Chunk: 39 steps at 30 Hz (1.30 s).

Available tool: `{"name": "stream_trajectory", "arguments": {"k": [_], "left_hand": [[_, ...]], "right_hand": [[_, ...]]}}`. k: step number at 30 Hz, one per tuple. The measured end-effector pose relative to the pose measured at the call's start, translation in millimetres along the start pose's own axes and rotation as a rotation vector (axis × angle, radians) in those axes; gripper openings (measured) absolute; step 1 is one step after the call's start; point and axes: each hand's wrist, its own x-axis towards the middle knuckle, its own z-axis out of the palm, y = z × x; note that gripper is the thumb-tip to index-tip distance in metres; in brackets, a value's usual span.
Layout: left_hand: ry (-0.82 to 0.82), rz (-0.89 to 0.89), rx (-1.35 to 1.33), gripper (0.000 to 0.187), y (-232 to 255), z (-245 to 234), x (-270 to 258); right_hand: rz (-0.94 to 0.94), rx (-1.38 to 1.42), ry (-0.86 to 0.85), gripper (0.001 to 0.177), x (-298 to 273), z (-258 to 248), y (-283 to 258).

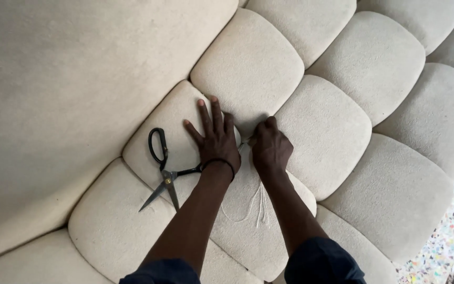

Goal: Hand-sewing a tufted pattern on a white upholstered sofa using thread and scissors.

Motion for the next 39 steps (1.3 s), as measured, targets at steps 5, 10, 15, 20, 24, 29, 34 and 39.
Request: {"name": "stream_trajectory", "arguments": {"k": [5, 10, 15, 20, 24, 29, 34, 39], "left_hand": [[0.374, 0.211, -0.027, 0.058, -6, 52, -7], [0.503, 0.398, -0.043, 0.012, -8, 48, -13], [0.023, 0.324, 0.136, 0.037, 4, 19, -12], [0.051, 0.306, 0.165, 0.043, 9, 24, -13], [0.256, 0.397, 0.113, 0.032, 3, 48, -7], [0.402, 0.385, 0.131, 0.023, 4, 54, -16], [0.424, 0.392, 0.086, 0.026, 6, 56, -10], [0.435, 0.404, 0.063, 0.027, 4, 63, -9]], "right_hand": [[0.028, -0.061, -0.013, 0.024, 16, 14, -3], [0.021, -0.073, -0.059, 0.028, 21, 15, 3], [-0.01, -0.109, -0.078, 0.028, 28, 6, 4], [-0.02, -0.072, -0.062, 0.03, 20, 10, -1], [0.004, -0.078, -0.05, 0.036, -2, -7, -13], [0.017, -0.129, 0.045, 0.029, -6, 15, -7], [0.055, -0.126, 0.101, 0.023, -4, 21, -4], [0.104, -0.107, 0.109, 0.02, 7, 38, 3]]}}
